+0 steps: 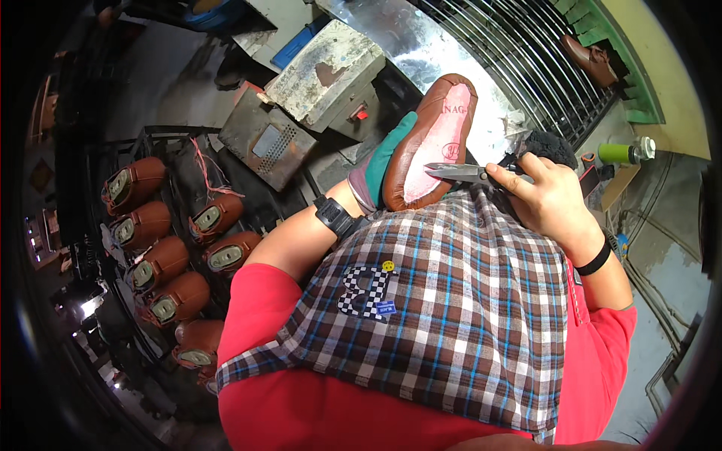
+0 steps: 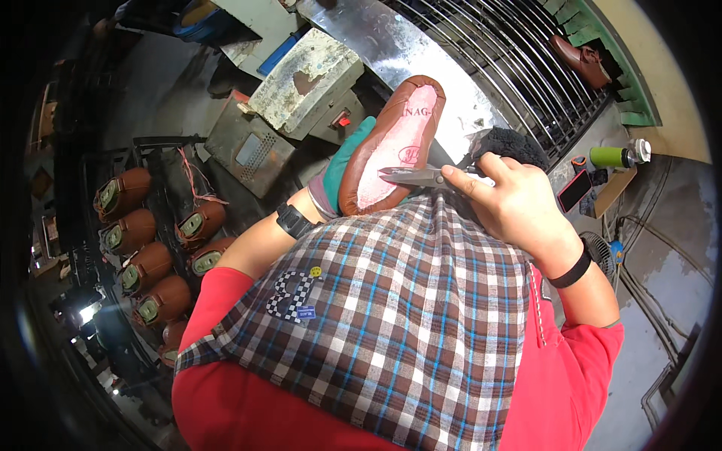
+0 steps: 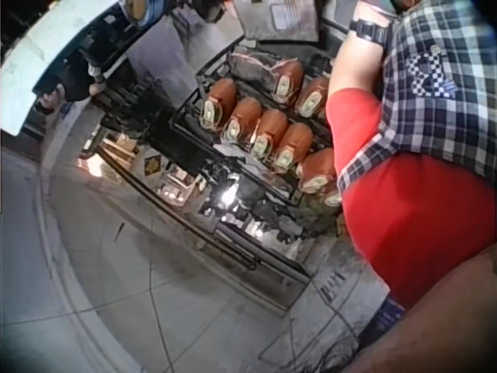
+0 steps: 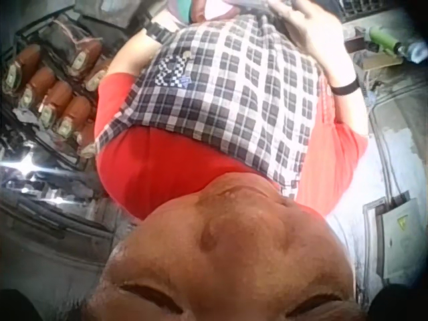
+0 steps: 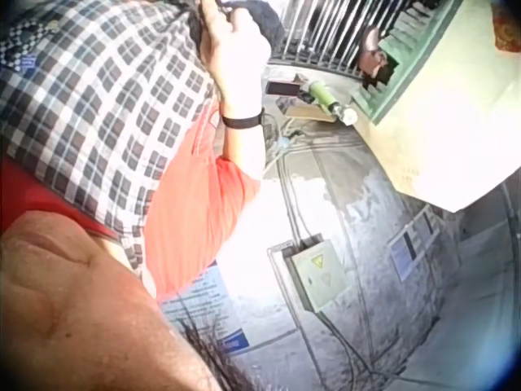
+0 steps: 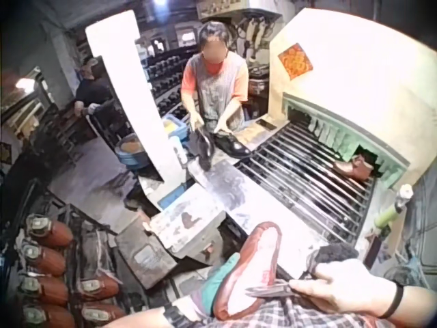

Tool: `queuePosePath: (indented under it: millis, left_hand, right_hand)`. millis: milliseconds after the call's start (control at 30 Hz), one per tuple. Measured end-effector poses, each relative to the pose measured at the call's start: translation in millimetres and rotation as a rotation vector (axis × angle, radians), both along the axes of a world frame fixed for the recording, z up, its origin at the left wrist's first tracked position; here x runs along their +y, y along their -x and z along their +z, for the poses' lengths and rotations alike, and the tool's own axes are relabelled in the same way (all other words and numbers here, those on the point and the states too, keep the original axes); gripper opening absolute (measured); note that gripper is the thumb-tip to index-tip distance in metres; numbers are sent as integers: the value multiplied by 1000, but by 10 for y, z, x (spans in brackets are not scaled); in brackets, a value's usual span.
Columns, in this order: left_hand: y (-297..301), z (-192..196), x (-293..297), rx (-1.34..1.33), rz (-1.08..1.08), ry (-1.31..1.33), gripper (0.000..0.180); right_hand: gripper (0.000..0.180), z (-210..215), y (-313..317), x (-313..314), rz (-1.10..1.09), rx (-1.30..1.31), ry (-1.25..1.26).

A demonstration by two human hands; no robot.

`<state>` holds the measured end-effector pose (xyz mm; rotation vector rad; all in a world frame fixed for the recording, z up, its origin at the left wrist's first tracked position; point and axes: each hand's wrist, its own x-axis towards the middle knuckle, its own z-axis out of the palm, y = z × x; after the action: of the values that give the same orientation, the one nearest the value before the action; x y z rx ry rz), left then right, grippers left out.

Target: The recorder is trimming excess material from the soles of shoes using a pair of scissors and organizing them on a rack.

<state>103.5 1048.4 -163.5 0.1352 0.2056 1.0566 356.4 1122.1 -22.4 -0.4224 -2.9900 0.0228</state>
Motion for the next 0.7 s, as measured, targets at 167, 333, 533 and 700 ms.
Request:
queuePosePath:
  millis: [167,333,533,700]
  left_hand:
    - [-63,46,-73,-97,-11,49,56]
    - [-168,84,-178,-43,125,-51,54]
    - [-143,93,-124,28,176,68,59]
    - [-382,164,-187,14,269,136,65]
  right_hand:
    - [53,21,5,-64,20,-30,-25]
    - [57,-584,-97,-137,-22,181,343]
    - [64,-955,-65,-98,-72,359,715]
    - [44,-1186,299,-141,-452,995,1720]
